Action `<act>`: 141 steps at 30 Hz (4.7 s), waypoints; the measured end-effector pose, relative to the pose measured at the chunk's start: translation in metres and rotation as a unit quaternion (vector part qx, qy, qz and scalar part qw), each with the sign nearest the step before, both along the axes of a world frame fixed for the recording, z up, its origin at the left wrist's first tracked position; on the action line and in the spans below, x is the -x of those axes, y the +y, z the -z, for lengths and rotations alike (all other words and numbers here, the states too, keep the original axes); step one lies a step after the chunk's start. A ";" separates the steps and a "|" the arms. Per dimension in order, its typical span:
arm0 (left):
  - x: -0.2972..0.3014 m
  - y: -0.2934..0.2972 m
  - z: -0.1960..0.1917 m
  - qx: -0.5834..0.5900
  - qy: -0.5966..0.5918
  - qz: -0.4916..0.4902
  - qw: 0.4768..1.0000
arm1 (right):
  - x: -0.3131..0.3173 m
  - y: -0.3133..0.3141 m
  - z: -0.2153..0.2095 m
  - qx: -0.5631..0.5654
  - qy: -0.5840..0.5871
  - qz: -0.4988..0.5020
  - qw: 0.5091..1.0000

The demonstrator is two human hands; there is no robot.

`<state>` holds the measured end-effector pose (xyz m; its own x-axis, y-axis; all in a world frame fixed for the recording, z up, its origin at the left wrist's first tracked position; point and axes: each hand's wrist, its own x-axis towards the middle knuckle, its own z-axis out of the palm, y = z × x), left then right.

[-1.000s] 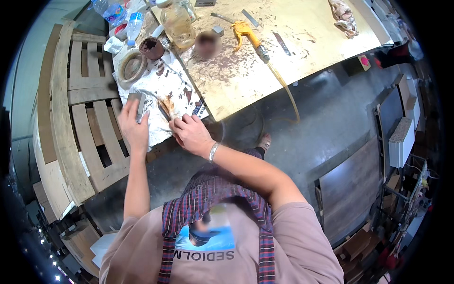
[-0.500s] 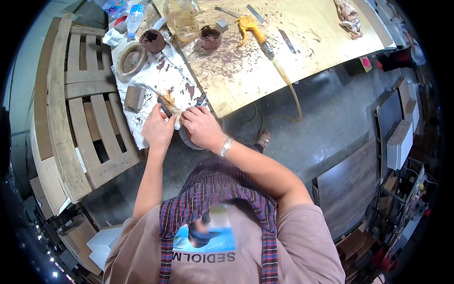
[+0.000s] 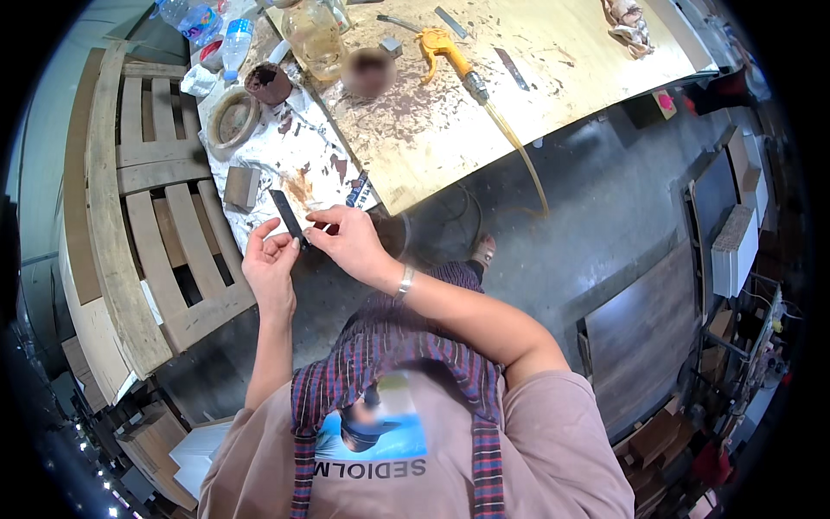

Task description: The person wipes small bamboo strips with a cloth soaked in liquid from a bottle. They then sand the edges of the strips using a piece of sandpaper over a container, handling each strip individually.

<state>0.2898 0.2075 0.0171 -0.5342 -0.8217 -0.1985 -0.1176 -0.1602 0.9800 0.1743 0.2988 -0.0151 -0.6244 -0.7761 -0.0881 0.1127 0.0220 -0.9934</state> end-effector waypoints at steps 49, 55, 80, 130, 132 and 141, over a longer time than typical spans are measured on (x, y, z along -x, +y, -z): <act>0.042 -0.048 0.040 0.549 -0.199 0.180 0.792 | -0.014 -0.006 0.032 -0.129 -0.360 0.122 0.916; 0.046 -0.039 0.054 0.554 -0.170 0.194 0.791 | -0.016 -0.007 0.038 -0.135 -0.330 0.124 0.926; 0.063 0.029 -0.045 -0.062 -0.012 0.297 0.953 | 0.007 0.103 -0.032 0.046 -0.259 -0.033 0.964; 0.449 0.138 0.022 0.529 -0.442 0.229 0.687 | 0.303 0.324 -0.009 -0.035 -0.291 0.116 0.949; 0.448 0.140 0.024 0.560 -0.431 0.229 0.670 | 0.306 0.317 -0.016 -0.044 -0.287 0.100 0.952; 0.425 0.125 0.037 0.556 -0.334 0.184 0.739 | 0.299 0.294 -0.024 -0.012 -0.302 0.067 0.951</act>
<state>-0.1348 0.3325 -0.0199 -0.8498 -0.4987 0.1707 -0.4694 0.8633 0.1851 -0.1246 0.5932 0.0093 -0.5467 -0.6868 -0.4790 0.6661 -0.0100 -0.7458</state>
